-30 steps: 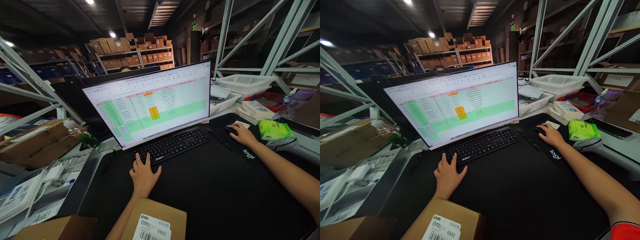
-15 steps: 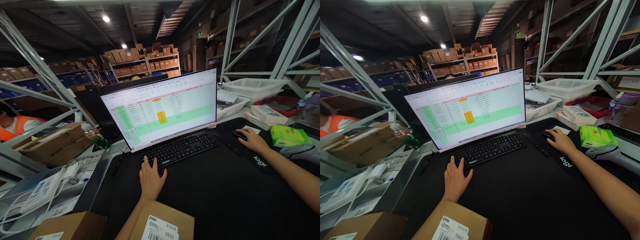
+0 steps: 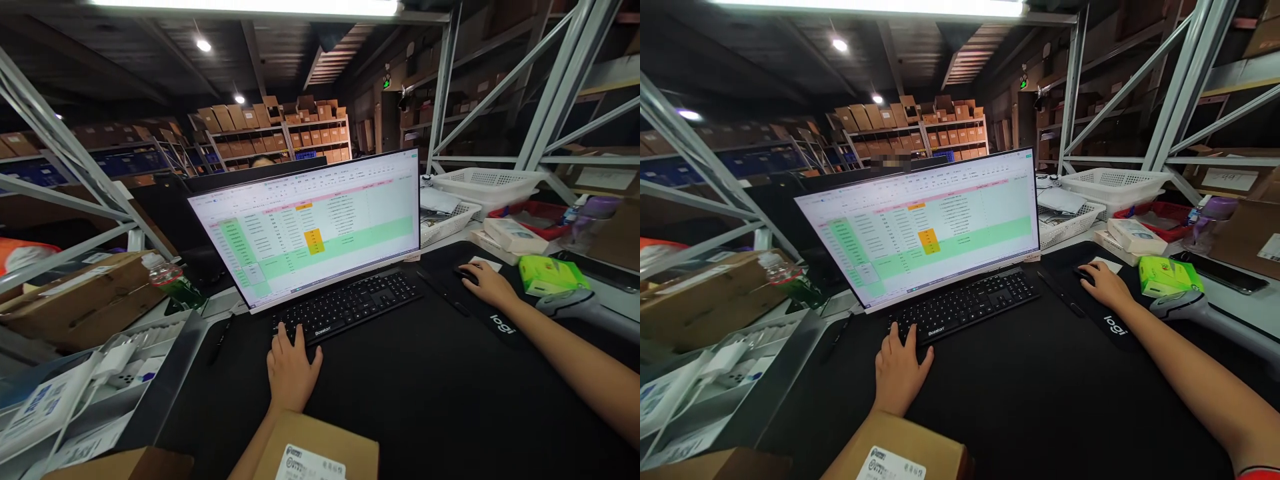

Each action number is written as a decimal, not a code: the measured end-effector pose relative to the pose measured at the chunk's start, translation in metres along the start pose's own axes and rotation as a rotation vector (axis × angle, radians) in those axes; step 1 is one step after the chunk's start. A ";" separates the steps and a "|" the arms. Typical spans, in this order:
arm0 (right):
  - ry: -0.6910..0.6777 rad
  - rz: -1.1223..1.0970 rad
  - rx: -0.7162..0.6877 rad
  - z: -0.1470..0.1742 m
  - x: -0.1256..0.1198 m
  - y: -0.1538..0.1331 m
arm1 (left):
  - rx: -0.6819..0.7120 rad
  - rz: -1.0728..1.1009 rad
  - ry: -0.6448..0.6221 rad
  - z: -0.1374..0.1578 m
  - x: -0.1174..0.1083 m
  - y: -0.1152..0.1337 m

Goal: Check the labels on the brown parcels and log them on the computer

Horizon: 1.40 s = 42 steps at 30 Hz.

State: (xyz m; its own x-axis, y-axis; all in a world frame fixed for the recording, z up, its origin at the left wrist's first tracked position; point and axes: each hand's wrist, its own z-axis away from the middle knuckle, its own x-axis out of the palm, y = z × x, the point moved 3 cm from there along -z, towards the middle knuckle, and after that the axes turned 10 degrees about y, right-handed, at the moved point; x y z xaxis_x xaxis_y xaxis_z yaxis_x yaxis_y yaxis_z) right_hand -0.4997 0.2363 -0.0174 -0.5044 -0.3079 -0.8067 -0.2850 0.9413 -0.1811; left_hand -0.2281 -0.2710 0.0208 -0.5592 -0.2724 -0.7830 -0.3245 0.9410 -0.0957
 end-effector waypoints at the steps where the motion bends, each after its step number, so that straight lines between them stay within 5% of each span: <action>1: 0.001 0.000 -0.002 0.000 0.000 0.000 | -0.001 -0.002 -0.002 0.000 0.000 0.000; 42: 0.097 -0.024 0.016 -0.003 0.003 0.001 | 0.007 -0.029 -0.015 -0.002 0.008 -0.002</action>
State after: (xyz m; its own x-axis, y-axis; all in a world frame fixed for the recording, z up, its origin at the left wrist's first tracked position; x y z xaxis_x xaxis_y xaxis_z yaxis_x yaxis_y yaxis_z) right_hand -0.5045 0.2358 -0.0185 -0.5741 -0.3418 -0.7440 -0.2855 0.9352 -0.2094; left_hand -0.2331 -0.2759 0.0157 -0.5380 -0.2962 -0.7892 -0.3345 0.9344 -0.1226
